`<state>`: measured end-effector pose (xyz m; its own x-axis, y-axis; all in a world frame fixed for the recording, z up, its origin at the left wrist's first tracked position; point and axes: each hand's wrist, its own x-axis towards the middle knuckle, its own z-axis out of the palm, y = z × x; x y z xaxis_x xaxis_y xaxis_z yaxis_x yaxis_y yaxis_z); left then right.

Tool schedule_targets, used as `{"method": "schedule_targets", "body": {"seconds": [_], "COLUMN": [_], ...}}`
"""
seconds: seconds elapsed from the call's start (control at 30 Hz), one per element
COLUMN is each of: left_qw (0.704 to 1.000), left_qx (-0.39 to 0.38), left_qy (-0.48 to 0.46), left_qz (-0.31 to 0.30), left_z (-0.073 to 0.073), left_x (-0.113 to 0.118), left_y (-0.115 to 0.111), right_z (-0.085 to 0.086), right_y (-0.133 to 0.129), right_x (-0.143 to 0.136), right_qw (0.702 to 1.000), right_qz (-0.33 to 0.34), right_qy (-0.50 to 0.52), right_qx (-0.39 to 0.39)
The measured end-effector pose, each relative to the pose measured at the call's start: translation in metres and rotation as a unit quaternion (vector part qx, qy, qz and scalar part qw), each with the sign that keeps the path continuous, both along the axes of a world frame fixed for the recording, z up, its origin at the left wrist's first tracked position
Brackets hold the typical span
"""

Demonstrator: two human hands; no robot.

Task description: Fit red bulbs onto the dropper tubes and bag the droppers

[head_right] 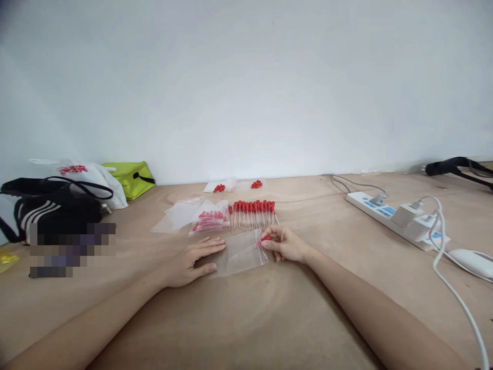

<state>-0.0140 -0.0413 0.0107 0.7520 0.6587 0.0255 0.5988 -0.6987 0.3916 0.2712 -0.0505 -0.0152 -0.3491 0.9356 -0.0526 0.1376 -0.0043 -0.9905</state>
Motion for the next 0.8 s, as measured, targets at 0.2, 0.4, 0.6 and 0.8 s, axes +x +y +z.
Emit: {"method": "schedule_targets", "body": {"seconds": [0.2, 0.4, 0.6, 0.8], "left_qw": [1.0, 1.0, 1.0, 1.0], "left_qx": [-0.009, -0.015, -0.014, -0.004], "left_qy": [0.009, 0.002, 0.001, -0.017], "left_qz": [0.002, 0.0, 0.0, 0.0], "left_z": [0.0, -0.002, -0.004, -0.004], "left_x": [0.001, 0.0, -0.001, -0.001], "left_y": [-0.001, 0.0, 0.0, -0.001], "right_z": [0.002, 0.002, 0.003, 0.005], "right_y": [-0.003, -0.005, -0.002, 0.039], "right_x": [-0.011, -0.009, -0.005, 0.025], "right_qw": [0.994, 0.985, 0.975, 0.965], "right_qz": [0.049, 0.098, 0.123, -0.191], "right_qy": [-0.048, -0.086, -0.101, -0.166], "right_qx": [0.089, 0.111, 0.157, 0.068]}}
